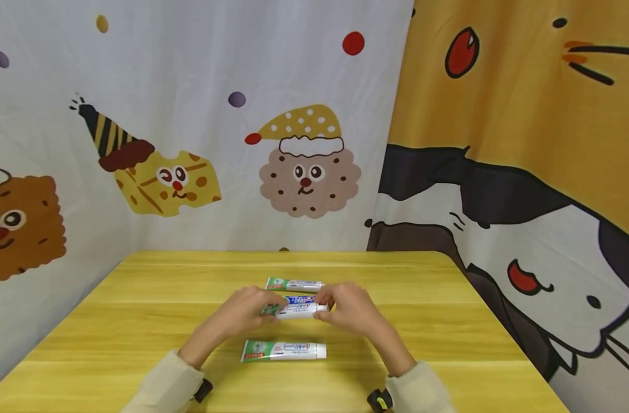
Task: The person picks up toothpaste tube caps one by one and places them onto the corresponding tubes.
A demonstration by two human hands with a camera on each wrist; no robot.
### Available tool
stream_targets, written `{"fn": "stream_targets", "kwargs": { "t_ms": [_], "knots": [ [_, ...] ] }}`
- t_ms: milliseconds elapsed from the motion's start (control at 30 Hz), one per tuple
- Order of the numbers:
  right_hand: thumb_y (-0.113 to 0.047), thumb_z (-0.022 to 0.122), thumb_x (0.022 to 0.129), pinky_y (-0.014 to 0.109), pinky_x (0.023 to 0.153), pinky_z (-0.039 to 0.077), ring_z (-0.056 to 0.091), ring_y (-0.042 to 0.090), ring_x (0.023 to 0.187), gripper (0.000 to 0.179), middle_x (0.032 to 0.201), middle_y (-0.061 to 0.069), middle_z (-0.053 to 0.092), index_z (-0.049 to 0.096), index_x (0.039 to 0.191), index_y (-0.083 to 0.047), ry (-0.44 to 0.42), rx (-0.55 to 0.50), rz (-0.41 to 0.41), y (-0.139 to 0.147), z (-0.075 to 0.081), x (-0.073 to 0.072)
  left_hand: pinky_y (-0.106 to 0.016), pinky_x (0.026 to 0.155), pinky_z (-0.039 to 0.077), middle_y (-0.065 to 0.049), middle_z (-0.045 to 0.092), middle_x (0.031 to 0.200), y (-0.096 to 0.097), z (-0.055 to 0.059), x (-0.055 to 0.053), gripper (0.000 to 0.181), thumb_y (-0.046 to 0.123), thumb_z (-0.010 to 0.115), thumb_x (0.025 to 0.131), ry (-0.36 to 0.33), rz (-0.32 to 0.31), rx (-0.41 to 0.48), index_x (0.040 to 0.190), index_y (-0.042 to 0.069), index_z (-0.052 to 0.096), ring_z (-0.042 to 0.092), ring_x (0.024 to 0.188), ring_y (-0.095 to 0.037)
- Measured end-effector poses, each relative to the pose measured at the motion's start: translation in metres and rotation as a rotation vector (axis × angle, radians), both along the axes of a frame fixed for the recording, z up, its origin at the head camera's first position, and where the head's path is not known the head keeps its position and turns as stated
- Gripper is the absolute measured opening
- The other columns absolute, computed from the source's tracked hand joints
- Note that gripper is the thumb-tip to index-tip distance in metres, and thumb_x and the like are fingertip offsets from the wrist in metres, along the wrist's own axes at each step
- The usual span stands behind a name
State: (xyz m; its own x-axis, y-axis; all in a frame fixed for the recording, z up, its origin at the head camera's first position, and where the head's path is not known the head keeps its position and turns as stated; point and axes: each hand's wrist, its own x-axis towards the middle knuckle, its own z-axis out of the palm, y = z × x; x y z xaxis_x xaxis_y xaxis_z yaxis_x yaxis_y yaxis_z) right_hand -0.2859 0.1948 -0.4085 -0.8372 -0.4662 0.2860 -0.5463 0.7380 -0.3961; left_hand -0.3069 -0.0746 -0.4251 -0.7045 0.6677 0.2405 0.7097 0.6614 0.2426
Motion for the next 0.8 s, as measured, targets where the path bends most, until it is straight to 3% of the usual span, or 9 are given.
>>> {"fn": "stream_targets", "kwargs": {
  "t_ms": [233,433,633,800],
  "knots": [
    [-0.024,0.085,0.085,0.024,0.065,0.050,0.066,0.009,0.079,0.015,0.085,-0.010,0.074,0.078,0.096,-0.017,-0.015,0.088,-0.040,-0.008,-0.016,-0.004,-0.021,0.069,0.052,0.009,0.079,0.106,0.001,-0.008,-0.002,0.024,0.020,0.081,0.090,-0.003,-0.004,-0.086,0.113,0.022,0.080,0.061,0.074,0.000],
    [-0.021,0.087,0.083,0.025,0.063,0.051,0.064,0.006,0.074,0.014,0.082,-0.010,0.073,0.077,0.092,-0.017,-0.052,0.065,-0.039,-0.012,-0.026,-0.004,-0.024,0.070,0.053,0.010,0.078,0.101,0.003,-0.011,-0.001,0.021,0.019,0.083,0.087,0.005,0.018,-0.127,0.108,0.023,0.081,0.060,0.073,-0.002],
    [-0.022,0.088,0.079,0.030,0.060,0.048,0.061,0.004,0.072,0.015,0.077,-0.013,0.071,0.075,0.087,-0.020,-0.051,0.080,-0.109,-0.016,-0.031,-0.004,-0.021,0.065,0.048,0.009,0.078,0.100,0.006,-0.012,-0.001,0.020,0.015,0.081,0.088,0.023,0.031,-0.140,0.107,0.022,0.081,0.053,0.068,-0.003],
    [-0.020,0.086,0.079,0.032,0.060,0.046,0.059,0.005,0.072,0.014,0.077,-0.013,0.070,0.075,0.087,-0.020,-0.072,0.100,-0.124,-0.017,-0.036,-0.005,-0.024,0.068,0.050,0.008,0.078,0.102,0.008,-0.014,0.001,0.021,0.016,0.083,0.087,-0.011,0.045,-0.173,0.107,0.022,0.081,0.057,0.072,-0.006]
  ]
}}
